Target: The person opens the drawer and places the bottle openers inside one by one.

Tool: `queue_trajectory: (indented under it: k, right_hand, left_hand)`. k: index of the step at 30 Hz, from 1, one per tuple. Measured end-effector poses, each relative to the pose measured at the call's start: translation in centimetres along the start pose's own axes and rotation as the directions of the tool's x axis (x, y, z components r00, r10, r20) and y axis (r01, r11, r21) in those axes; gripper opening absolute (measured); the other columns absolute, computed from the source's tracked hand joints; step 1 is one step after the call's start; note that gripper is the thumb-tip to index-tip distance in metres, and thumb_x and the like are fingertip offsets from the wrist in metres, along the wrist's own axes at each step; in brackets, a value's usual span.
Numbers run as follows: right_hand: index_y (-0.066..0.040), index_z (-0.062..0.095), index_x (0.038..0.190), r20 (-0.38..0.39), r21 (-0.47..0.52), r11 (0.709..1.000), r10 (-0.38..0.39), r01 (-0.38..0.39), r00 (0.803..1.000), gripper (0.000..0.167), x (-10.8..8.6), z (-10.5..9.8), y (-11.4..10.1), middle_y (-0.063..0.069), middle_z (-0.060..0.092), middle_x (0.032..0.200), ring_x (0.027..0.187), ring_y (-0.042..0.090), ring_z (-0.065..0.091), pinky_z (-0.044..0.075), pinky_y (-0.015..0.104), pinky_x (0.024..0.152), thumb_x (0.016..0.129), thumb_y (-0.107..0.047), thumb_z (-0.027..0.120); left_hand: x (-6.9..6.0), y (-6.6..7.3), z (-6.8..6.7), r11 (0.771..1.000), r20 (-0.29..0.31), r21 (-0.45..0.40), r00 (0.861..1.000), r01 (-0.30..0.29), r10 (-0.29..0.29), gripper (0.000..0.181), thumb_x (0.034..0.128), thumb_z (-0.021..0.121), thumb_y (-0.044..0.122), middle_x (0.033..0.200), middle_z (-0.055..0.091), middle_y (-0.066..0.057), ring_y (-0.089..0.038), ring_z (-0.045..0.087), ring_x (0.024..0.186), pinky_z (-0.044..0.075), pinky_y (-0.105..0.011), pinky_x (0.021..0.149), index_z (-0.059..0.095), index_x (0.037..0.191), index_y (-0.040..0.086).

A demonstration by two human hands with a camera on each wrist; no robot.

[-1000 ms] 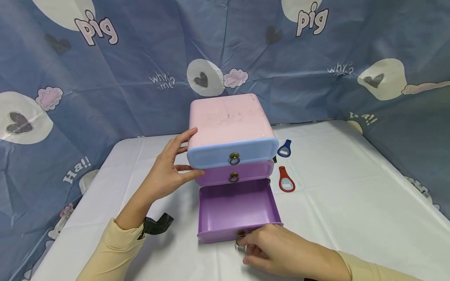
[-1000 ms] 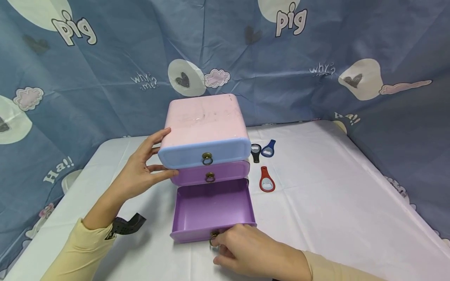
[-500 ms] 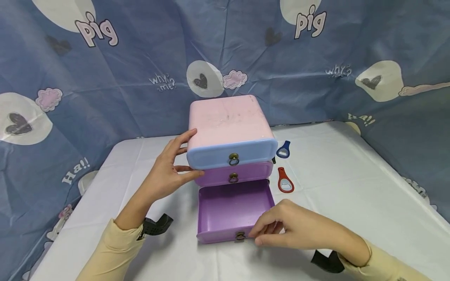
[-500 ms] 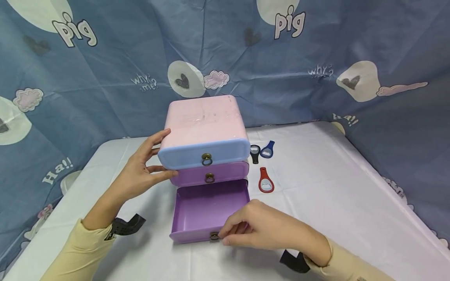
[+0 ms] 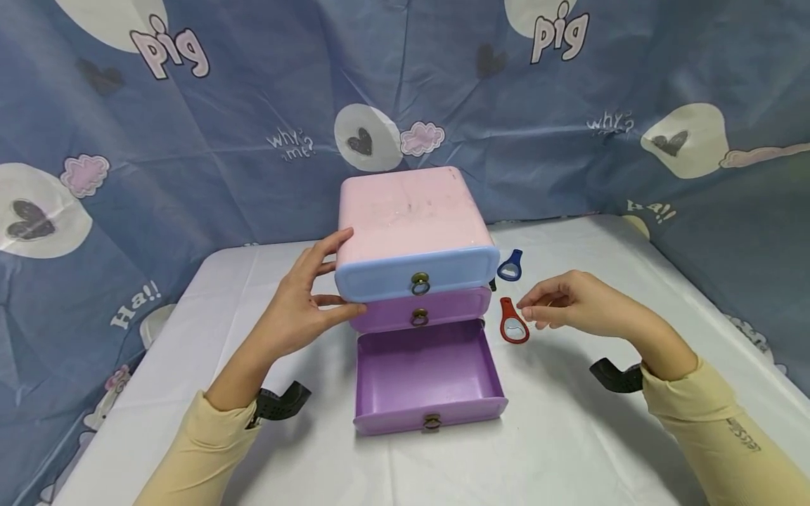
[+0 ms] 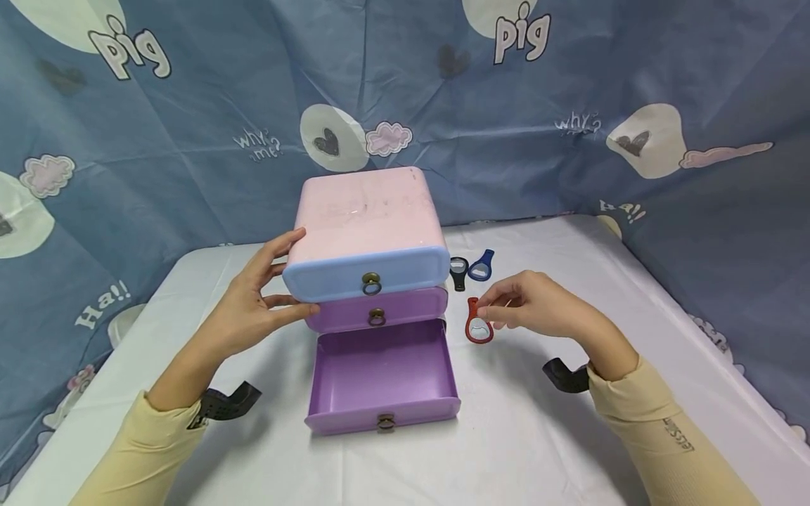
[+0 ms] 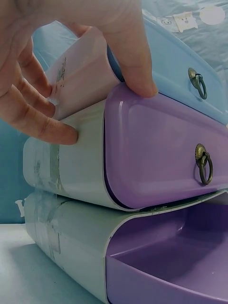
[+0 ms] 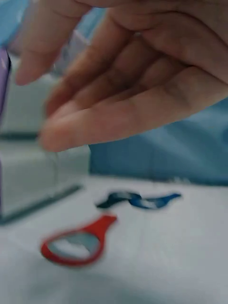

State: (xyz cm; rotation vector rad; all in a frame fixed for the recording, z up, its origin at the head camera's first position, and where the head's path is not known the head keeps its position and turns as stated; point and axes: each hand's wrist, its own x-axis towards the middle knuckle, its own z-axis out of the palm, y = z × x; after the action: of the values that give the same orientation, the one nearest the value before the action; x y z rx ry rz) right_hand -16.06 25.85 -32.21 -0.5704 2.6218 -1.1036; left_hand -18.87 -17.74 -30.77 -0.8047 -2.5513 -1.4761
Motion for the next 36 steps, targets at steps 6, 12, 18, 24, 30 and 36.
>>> queue_trajectory:
  k: [6,12,18,24,30,36]
  right_hand:
    - [0.0,0.076,0.128,-0.107,-0.041,0.991,0.121,-0.126,0.987,0.041,1.6,0.8,2.5,0.009,0.081,0.098,0.086,0.02,0.076,0.062,0.024,0.073,0.1,-0.03,0.077]
    - [0.002,0.075,0.127,-0.161,-0.112,0.979,0.152,-0.172,0.975,0.046,2.6,1.6,4.0,0.004,0.081,0.094,0.078,0.014,0.07,0.055,0.026,0.066,0.098,-0.034,0.079]
    - [0.006,0.075,0.127,-0.163,-0.214,0.963,0.132,-0.166,0.978,0.054,3.2,2.8,4.1,0.005,0.081,0.094,0.081,0.011,0.068,0.054,0.029,0.069,0.095,-0.038,0.081]
    - [0.005,0.077,0.121,-0.118,-0.235,0.958,0.141,-0.166,0.983,0.052,3.7,3.5,3.5,0.005,0.078,0.089,0.077,0.014,0.062,0.05,0.029,0.066,0.095,-0.039,0.082]
    - [0.0,0.08,0.11,-0.117,-0.239,0.96,0.119,-0.144,0.986,0.037,4.2,4.0,3.1,-0.002,0.074,0.083,0.075,0.013,0.058,0.046,0.029,0.067,0.092,-0.032,0.084]
    - [0.0,0.074,0.112,-0.151,-0.284,0.948,0.104,-0.144,0.983,0.05,4.2,4.7,3.3,-0.001,0.067,0.08,0.076,0.014,0.056,0.043,0.029,0.069,0.085,-0.038,0.09]
  left_hand:
    - [0.0,0.0,0.0,1.0,0.001,0.002,1.0,0.002,-0.002,0.113,0.0804,0.092,-0.003,0.17,0.035,0.001,-0.037,0.047,0.15,0.067,-0.034,0.088,0.036,0.164,0.047]
    - [0.1,0.0,0.0,1.0,0.004,0.001,1.0,0.002,-0.002,0.113,0.0802,0.093,-0.003,0.17,0.036,0.0,-0.037,0.047,0.15,0.067,-0.034,0.088,0.036,0.164,0.047]
    - [0.1,0.0,0.0,1.0,0.005,0.001,1.0,-0.003,0.003,0.112,0.0805,0.092,-0.003,0.171,0.034,0.001,-0.037,0.046,0.151,0.067,-0.034,0.089,0.036,0.165,0.045]
    - [0.1,0.0,-0.1,1.0,0.001,0.003,1.0,-0.01,0.01,0.112,0.0805,0.092,-0.004,0.171,0.033,0.001,-0.037,0.045,0.152,0.067,-0.035,0.089,0.036,0.165,0.045]
    - [0.1,0.0,-0.3,1.0,-0.003,0.002,1.0,-0.015,0.015,0.113,0.0802,0.092,-0.005,0.17,0.035,0.002,-0.037,0.046,0.151,0.067,-0.034,0.089,0.037,0.165,0.045]
    - [0.0,0.0,-0.1,1.0,-0.002,-0.001,1.0,-0.021,0.021,0.113,0.0798,0.092,-0.005,0.171,0.034,0.001,-0.038,0.046,0.152,0.067,-0.034,0.089,0.036,0.165,0.044]
